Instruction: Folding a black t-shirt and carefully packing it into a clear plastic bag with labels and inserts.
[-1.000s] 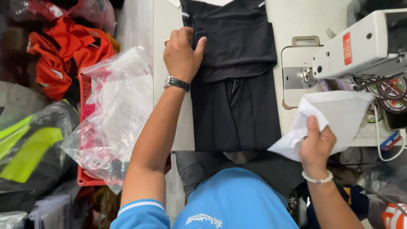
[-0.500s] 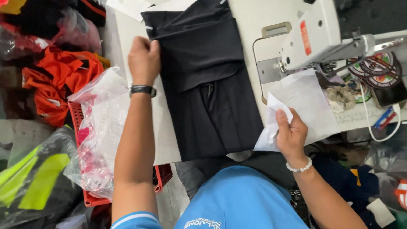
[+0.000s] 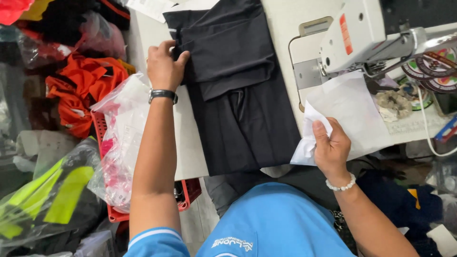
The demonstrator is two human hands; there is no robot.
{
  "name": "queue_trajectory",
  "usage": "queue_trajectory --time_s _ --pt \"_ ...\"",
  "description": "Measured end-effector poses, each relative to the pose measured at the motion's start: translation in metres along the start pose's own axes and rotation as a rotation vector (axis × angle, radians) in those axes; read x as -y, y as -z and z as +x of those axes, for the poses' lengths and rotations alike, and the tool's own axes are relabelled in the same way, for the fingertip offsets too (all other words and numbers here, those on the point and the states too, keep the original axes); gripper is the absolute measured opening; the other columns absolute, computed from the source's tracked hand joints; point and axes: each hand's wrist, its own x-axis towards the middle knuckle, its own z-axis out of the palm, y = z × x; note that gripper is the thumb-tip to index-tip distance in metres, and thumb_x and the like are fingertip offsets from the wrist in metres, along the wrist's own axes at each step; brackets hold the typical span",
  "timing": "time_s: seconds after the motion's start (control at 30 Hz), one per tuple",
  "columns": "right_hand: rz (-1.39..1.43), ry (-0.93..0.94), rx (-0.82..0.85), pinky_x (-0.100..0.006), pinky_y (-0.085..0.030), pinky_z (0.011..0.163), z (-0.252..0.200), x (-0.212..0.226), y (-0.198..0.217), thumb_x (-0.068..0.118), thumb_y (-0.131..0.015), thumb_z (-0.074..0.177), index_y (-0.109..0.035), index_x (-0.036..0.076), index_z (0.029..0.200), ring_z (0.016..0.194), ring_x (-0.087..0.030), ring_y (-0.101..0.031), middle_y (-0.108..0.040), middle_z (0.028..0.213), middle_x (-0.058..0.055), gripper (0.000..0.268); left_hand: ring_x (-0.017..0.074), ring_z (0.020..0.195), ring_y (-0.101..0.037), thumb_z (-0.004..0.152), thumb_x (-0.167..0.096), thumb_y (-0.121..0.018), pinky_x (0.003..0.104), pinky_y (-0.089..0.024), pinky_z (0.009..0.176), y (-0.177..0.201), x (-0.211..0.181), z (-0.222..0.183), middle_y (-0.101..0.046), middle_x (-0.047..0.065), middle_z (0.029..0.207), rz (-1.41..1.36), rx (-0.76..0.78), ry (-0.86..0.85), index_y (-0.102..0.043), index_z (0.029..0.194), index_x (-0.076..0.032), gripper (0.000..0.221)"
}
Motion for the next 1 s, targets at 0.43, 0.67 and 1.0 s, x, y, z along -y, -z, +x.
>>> queue_trajectory --time_s 0.43,0.67,1.0 --pt "0.02 0.057 -0.002 -0.035 -0.05 0.079 0.001 0.004 0.001 0.023 -0.053 0.114 -0.067 -0.002 0.106 0.09 -0.023 -0.061 -0.064 0.095 -0.01 0.03 0.0233 0.109 -0.058 0.097 -0.029 -0.072 0.038 -0.048 0.095 0.057 -0.005 0.0 -0.064 0.01 0.117 -0.293 0.108 0.049 -0.053 0.126 -0.017 0.036" --pt "0.059 0.008 -0.009 -0.033 -0.047 0.077 0.001 0.005 0.001 0.025 -0.053 0.114 -0.063 -0.001 0.097 0.085 -0.019 -0.056 -0.058 0.088 -0.007 0.033 0.0125 0.067 -0.065 0.087 -0.037 -0.082 0.025 -0.059 0.044 0.056 -0.095 -0.004 -0.062 0.009 0.111 -0.528 0.226 -0.09 -0.046 0.13 -0.024 0.057" --pt "0.17 -0.032 -0.094 -0.028 -0.047 0.07 0.026 0.077 -0.021 0.031 -0.056 0.111 -0.067 0.003 0.117 0.077 -0.009 -0.056 -0.062 0.082 0.0 0.031 0.0197 0.082 -0.066 0.094 -0.02 -0.068 0.037 -0.053 0.075 0.019 -0.095 -0.044 -0.068 0.001 0.092 -0.242 0.161 -0.416 -0.072 0.115 -0.015 0.022"
